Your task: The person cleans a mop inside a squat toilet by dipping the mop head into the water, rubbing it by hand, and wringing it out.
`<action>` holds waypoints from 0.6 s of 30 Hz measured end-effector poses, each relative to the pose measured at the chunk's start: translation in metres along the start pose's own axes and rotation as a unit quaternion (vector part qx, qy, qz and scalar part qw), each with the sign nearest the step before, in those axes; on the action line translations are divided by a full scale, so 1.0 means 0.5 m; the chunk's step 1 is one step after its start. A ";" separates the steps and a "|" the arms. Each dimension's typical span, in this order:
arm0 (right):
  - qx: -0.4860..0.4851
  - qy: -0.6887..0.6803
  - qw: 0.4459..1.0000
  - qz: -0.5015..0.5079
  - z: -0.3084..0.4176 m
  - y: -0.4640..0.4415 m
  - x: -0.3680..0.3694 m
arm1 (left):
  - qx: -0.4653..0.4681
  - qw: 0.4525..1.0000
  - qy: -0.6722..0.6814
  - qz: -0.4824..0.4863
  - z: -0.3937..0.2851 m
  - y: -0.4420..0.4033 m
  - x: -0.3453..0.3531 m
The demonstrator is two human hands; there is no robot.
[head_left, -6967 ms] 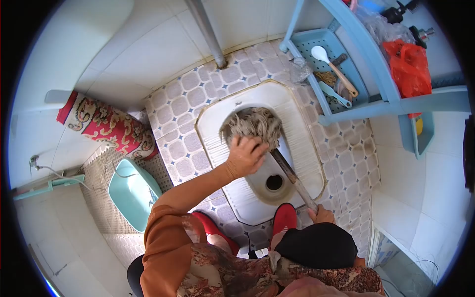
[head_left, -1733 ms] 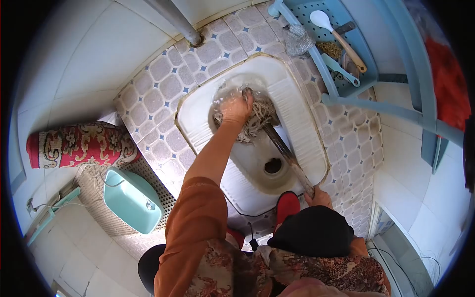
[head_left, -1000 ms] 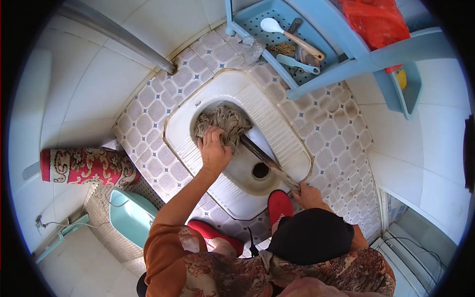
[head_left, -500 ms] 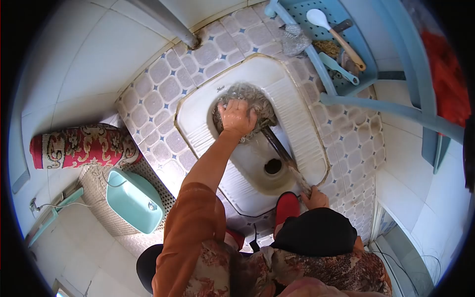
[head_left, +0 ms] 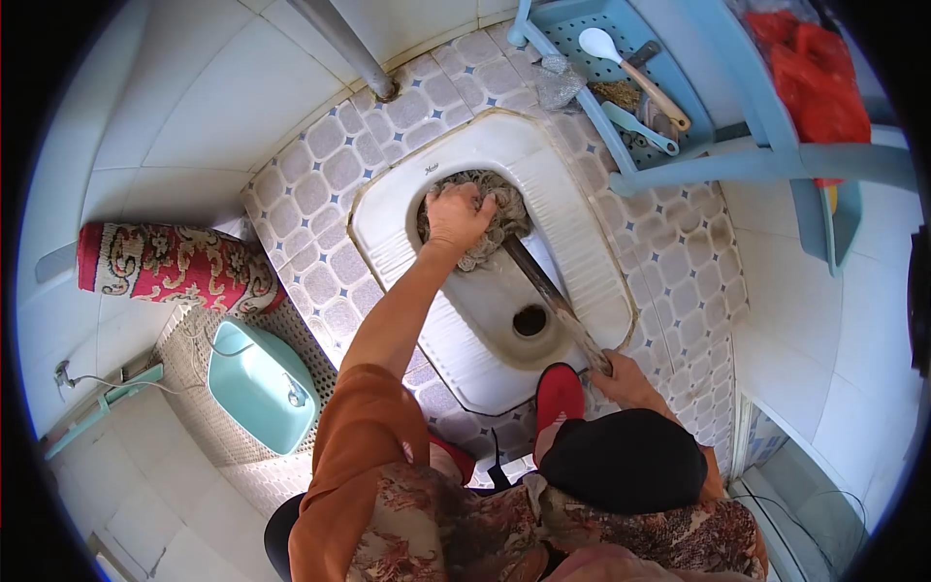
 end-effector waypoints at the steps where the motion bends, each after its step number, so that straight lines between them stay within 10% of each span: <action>1: 0.008 -0.032 0.999 0.015 0.003 0.006 0.003 | -0.004 0.999 0.032 0.013 -0.004 -0.001 -0.023; 10: 0.033 -0.056 0.998 0.010 0.010 0.021 0.011 | -0.063 0.988 0.007 -0.137 -0.015 0.065 -0.119; 18: -0.023 -0.021 0.999 0.026 0.067 -0.044 0.022 | -0.108 0.989 -0.048 0.087 -0.002 0.145 -0.028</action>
Point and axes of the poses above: each hand's wrist, its own y-axis away from the middle knuckle, its own x-axis out of the palm, z = x × y, the point moved 5 cm from there along -y, towards the middle knuckle, and after that the axes turned 7 degrees about -z, right-handed, at the moved point
